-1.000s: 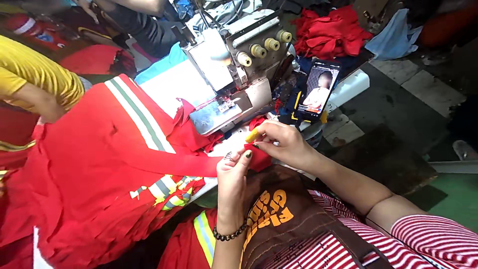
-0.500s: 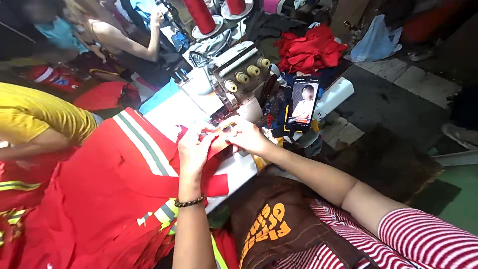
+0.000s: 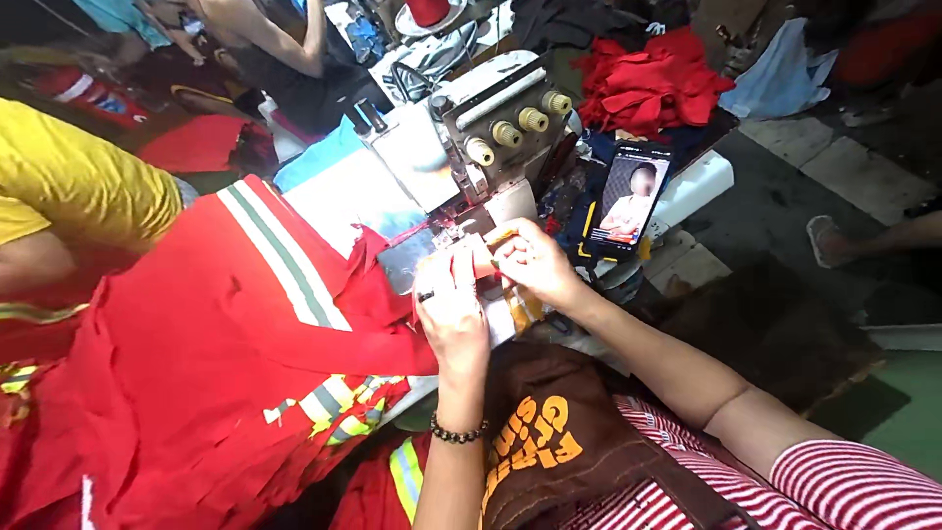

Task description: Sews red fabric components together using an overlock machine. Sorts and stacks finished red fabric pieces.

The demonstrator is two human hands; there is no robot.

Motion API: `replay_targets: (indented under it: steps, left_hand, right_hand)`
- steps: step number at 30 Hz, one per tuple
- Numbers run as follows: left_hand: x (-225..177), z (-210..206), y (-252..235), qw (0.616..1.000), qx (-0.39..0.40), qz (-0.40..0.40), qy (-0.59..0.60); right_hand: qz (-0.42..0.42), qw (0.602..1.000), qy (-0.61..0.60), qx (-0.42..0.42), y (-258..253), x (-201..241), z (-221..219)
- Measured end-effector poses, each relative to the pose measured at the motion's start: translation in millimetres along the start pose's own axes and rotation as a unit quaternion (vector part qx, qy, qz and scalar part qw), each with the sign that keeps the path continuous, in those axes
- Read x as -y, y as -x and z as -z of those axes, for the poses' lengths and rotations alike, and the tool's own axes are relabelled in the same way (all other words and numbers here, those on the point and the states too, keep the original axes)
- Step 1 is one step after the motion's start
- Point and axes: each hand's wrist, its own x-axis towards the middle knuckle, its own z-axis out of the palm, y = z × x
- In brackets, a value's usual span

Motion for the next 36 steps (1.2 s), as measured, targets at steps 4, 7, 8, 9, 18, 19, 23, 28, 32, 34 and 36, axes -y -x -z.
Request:
replay_targets:
  steps: [4,7,8,9,18,19,23,28,32,34,36]
  left_hand:
    - [6,-5,-4,0.999,-0.022,-0.011,-0.021]
    - [8,-5,-6,0.999,-0.043,0.001,-0.029]
    - [8,-4,-7,0.999,-0.041,0.007,-0.022]
    - [9,-4,-8,0.999,-0.035,0.013,-0.015]
    - [26,11,-45,0.985,0.145,0.090,0.026]
    - [28,14,-50,0.982,0.159,0.101,0.024]
    - [43,21,-56,0.986,0.142,0.091,0.012]
    - [59,24,-69,0.982,0.158,0.064,-0.077]
    - [88,20,-73,0.975,0.173,0.108,-0.089]
    - [99,20,-70,0.980,0.135,0.130,-0.072]
    - [98,34,-54,0.987,0.067,0.136,-0.048]
  right_hand:
    - [0.007,1.000,0.011,-0.010,-7,4,1]
    - [0.024,1.000,0.017,-0.006,-11,2,0]
    - [0.034,0.999,0.016,-0.003,-11,0,0]
    - [0.037,0.999,0.012,0.000,-11,-2,0]
    - [0.089,0.991,0.085,-0.053,-47,-5,-10]
    - [0.092,0.987,0.113,-0.065,-48,-5,-10]
    - [0.105,0.963,0.235,-0.080,-22,8,-8]
    - [0.320,0.905,0.280,0.027,8,-25,-31]
    - [0.413,0.815,0.278,0.298,24,-51,-57]
    - [0.433,0.770,0.301,0.360,21,-68,-69]
    - [0.441,0.748,0.324,0.375,16,-79,-77]
